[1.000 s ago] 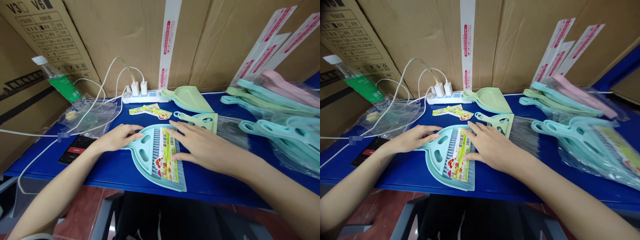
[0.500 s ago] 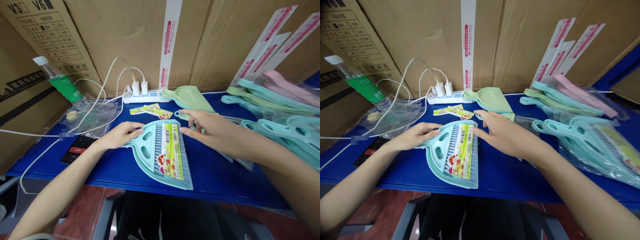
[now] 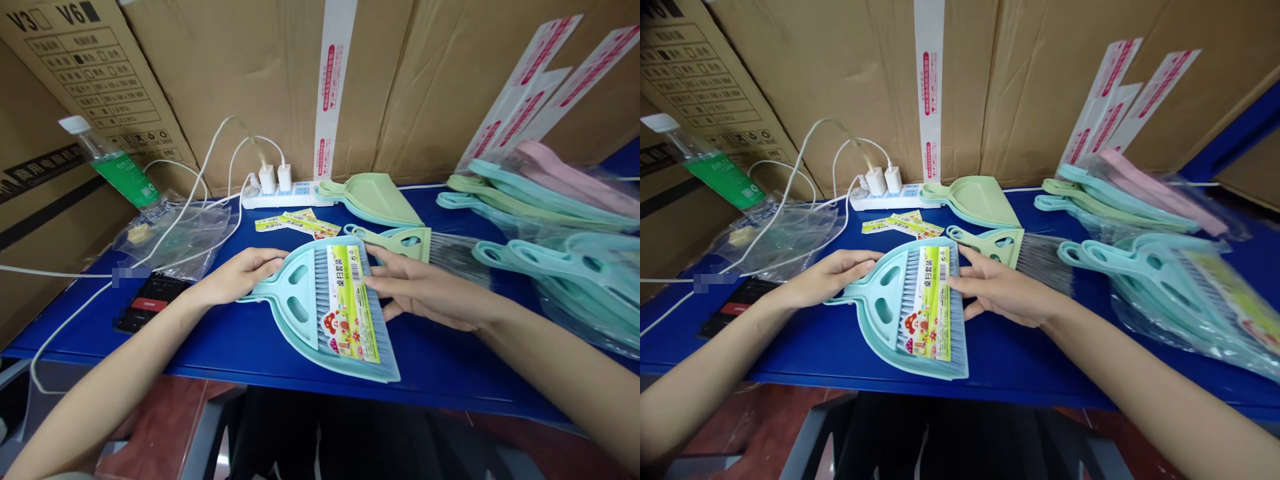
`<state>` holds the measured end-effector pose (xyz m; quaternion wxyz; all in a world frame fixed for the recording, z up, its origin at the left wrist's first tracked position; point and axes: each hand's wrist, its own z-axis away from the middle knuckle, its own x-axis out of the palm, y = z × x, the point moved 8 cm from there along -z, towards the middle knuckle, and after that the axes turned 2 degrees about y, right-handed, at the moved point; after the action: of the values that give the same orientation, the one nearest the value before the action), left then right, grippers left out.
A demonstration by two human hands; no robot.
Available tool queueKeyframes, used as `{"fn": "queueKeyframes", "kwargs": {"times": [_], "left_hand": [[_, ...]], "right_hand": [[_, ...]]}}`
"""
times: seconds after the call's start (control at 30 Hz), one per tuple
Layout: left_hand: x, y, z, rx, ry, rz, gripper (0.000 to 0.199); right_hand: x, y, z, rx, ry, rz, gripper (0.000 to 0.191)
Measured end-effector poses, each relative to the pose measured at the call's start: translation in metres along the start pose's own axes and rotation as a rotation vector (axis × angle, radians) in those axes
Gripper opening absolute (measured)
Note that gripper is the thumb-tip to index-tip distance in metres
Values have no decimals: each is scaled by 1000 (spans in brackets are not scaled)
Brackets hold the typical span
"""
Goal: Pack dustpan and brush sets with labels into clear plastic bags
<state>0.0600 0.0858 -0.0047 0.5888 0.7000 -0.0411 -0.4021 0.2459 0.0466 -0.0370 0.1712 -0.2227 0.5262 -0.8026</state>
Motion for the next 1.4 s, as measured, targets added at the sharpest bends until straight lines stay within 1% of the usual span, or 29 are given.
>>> {"fn": "queueKeyframes", "kwargs": {"times": [0.2, 0.27, 0.37, 0.57, 0.77, 1.0, 1.03, 1.1, 1.2, 1.23, 1.3, 1.4], "left_hand": [[-10, -7, 1, -82, 92, 66, 56], [-10, -9, 3, -124, 75, 112, 60], [-5, -9, 4, -161, 5, 179, 61], [0, -7, 5, -133, -70, 155, 61], [0, -7, 5, -108, -95, 111, 58], [1, -7, 3, -72, -83, 43, 53], [0, -6, 3, -55, -75, 2, 50], [-4, -3, 2, -19, -23, -162, 46], [-17, 1, 2, -13, 148, -540, 44], [-23, 1, 2, -42, 215, -674, 43], [-34, 0, 4, -144, 333, -935, 41], [-45, 1, 10, -320, 438, -1261, 46]], "right_hand": [[-4, -2, -1, -70, -36, -47, 88], [-6, -4, -1, -82, -26, -42, 86], [-8, -4, 0, -87, -7, -24, 81], [-10, -3, -2, -85, 23, 37, 73], [-11, -5, -1, -68, 59, -3, 65], [-8, -3, -1, -47, 53, -22, 70], [-8, -3, -1, -52, 51, -18, 71], [-9, -5, 0, -69, 47, -2, 70], [-10, -8, 1, -92, 50, 48, 67], [-11, -8, 1, -96, 56, 64, 65], [-12, -8, 1, -97, 71, 78, 63], [-13, -7, 0, -94, 86, 76, 63]]}}
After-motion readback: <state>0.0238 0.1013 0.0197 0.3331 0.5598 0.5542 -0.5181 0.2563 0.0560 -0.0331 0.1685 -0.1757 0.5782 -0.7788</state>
